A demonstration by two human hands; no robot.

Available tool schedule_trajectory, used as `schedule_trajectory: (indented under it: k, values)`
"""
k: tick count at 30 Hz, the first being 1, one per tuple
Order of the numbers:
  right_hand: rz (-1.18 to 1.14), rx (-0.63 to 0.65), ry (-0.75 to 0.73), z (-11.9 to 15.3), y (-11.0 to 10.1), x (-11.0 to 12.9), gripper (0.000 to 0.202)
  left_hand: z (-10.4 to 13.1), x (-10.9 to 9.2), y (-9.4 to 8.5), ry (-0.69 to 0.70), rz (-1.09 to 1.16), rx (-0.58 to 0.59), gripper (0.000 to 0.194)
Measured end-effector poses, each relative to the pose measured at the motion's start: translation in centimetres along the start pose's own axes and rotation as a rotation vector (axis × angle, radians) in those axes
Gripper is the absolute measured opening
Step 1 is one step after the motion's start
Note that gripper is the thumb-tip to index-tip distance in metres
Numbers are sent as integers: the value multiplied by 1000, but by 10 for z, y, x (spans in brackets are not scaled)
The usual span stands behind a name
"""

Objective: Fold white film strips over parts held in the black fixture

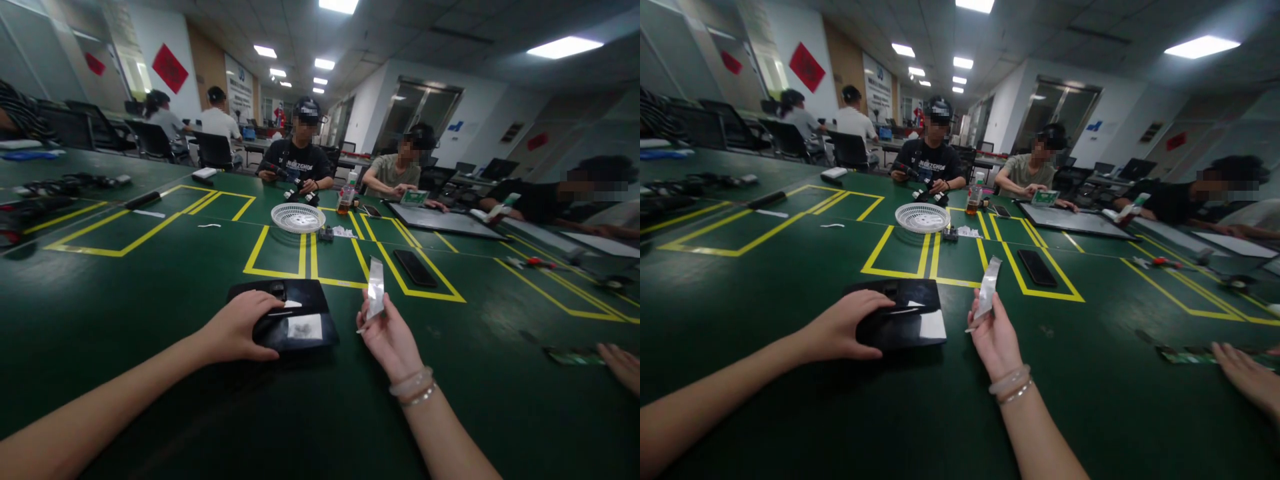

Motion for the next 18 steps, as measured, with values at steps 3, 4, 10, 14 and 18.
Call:
schedule_trajectory:
  k: [3, 4, 10, 14, 18]
  values:
    - [22, 16, -83, 5, 7, -2, 17, 2, -7, 10, 59, 10, 40, 79]
    - [55, 33, -123, 7, 9, -4, 21, 2, -6, 12, 65, 8, 55, 80]
    - [507, 132, -404, 18, 17, -15, 38, 4, 5, 16, 97, -11, 69, 85]
    - [1049, 301, -639, 23, 18, -22, 27, 8, -3, 15, 296, -93, 28, 69]
    - [1631, 504, -833, 29, 21, -32, 31, 13, -20, 11, 554, -179, -126, 26]
Point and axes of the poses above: each hand's wrist, its own z-axis away from the middle knuckle, its own y-axis out of the palm, x = y × z, the point moved 1 cm from there along -z, towards the middle knuckle, and after that the axes turned 2 degrees about y, right-handed, at the moved point
